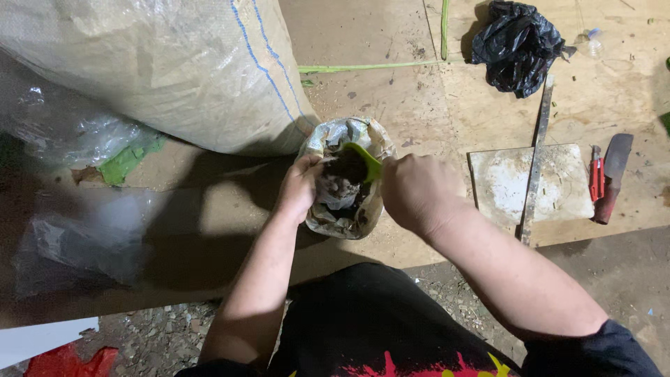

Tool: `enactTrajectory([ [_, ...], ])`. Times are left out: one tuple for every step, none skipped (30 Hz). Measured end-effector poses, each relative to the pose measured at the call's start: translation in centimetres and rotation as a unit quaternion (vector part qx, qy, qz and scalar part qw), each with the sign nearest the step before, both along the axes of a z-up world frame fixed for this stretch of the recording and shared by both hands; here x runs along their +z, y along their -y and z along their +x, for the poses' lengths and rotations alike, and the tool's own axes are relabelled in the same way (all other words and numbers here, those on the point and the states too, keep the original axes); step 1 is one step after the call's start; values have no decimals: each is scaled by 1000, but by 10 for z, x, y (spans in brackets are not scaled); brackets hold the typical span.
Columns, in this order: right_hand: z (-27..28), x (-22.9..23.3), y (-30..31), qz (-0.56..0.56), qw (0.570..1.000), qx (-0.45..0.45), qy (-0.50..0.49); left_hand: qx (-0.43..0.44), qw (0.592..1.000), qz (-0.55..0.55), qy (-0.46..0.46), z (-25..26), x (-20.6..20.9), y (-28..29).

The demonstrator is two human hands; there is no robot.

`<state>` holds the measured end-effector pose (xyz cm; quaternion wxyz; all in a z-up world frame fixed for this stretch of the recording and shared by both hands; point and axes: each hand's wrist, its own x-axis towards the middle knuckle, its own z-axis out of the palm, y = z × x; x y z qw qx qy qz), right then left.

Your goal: The person scoops dark granular material from a large sack into a small plastic bag using a green scoop, then ties the bag closed. The person repeats this process to fill a second bag.

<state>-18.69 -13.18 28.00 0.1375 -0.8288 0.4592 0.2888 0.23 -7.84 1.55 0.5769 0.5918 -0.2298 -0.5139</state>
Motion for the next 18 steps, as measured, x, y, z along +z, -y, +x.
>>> enactTrajectory([
  [0,-1,-2,8,1000,-10,-7,-5,1000,-5,-5,1,-1,0],
  [-1,-3,-4,17,1000,-21,-13,-10,1000,-9,-10,2,-2,-1],
  [-2,-4,-6,26,999,-31,-20,-15,1000,-13,-14,3,-3,-1],
  [-2,-7,-7,17,999,-37,2,-15,1000,-3,-6,3,-4,0],
  [-2,-10,-9,9,999,-43,24,-15,1000,8,2,3,-4,1],
  [-4,-13,-9,1,998,-48,45,-15,1000,20,10,3,-3,2],
  [-8,-15,-9,-13,999,-28,37,-14,1000,16,18,2,-2,2],
  [-11,-18,-7,-27,999,-6,29,-13,999,12,27,2,0,3],
  [-15,-22,-6,-42,999,15,21,-12,999,7,36,1,4,3],
  [-19,-26,-3,-46,998,11,48,-14,998,12,56,1,8,3],
  [-22,-30,2,-51,996,6,75,-16,997,16,76,1,12,3],
  [-25,-36,7,-54,993,1,101,-17,995,21,96,0,17,1],
  [-27,-43,15,-36,992,-30,115,-24,992,73,102,-1,22,-1],
  [-26,-52,24,-17,990,-62,128,-33,986,125,107,0,27,-3],
  [-25,-63,30,2,986,-94,140,-42,977,177,112,-1,30,-5],
  [-22,-75,32,29,973,-130,189,-41,985,138,99,-1,34,-4],
  [-18,-88,35,56,956,-165,237,-39,991,98,86,-3,37,-4],
  [-17,-102,35,85,934,-201,283,-39,995,61,71,-5,38,-5],
])
